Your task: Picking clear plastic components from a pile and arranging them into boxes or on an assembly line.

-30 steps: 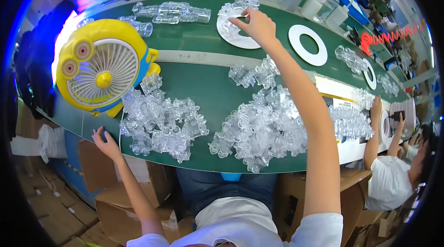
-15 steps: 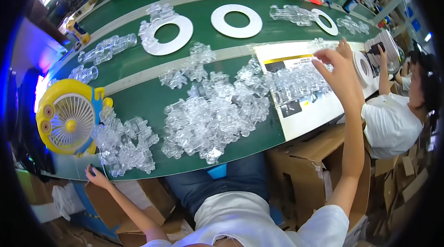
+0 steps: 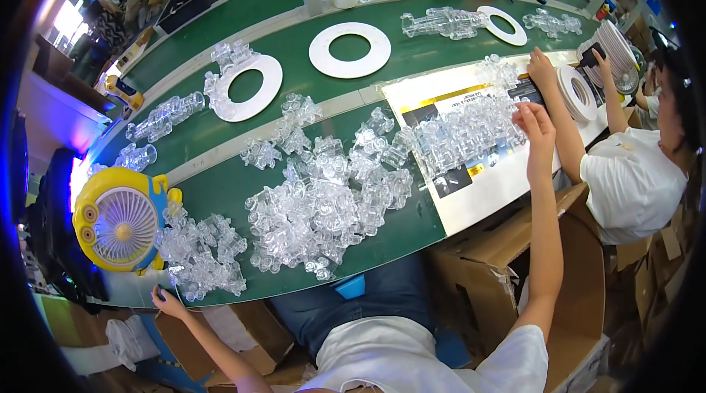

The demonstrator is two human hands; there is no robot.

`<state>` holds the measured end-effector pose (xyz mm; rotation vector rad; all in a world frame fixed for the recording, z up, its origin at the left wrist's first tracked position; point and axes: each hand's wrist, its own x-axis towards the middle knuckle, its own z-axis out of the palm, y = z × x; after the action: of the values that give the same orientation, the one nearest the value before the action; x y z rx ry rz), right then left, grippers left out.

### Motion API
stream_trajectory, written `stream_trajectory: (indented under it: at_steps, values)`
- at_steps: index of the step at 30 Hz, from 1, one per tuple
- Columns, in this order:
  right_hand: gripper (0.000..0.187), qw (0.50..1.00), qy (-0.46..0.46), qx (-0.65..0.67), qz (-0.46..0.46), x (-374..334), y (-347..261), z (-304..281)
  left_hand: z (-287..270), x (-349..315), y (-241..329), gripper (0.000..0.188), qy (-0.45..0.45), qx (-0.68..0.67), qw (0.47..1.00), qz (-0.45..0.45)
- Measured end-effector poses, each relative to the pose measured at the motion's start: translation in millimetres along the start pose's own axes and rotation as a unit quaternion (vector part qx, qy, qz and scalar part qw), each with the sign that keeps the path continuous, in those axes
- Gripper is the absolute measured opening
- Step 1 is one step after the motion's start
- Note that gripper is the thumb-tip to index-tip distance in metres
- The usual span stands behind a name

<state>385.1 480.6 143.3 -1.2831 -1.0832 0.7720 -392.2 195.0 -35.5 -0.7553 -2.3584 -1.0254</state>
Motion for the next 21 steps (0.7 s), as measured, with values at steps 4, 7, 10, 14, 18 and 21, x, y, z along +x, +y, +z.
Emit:
stream_trajectory:
  at_steps: [4,7,10,14,18,21]
  values:
    - [0.029,0.883,-0.067,-0.283,-0.368,94,10,-39,10,-1,17,0.025,-0.022,-0.033,0.999,-0.032]
    - [0.047,0.859,-0.005,-0.483,-0.171,121,18,-21,1,-1,21,0.025,-0.024,-0.024,0.999,-0.035]
    - [0.061,0.776,-0.109,-0.613,-0.102,139,34,-8,3,0,18,0.025,-0.022,-0.025,0.999,-0.039]
    - [0.052,0.804,-0.084,-0.579,-0.102,149,46,2,6,-3,17,0.023,0.01,-0.005,1.0,0.022]
    - [0.042,0.854,-0.183,-0.47,-0.13,135,32,28,4,-3,19,0.024,0.01,-0.007,1.0,0.008]
    - [0.046,0.843,-0.262,-0.442,-0.162,134,29,51,3,-3,21,0.024,-0.003,-0.022,1.0,-0.005]
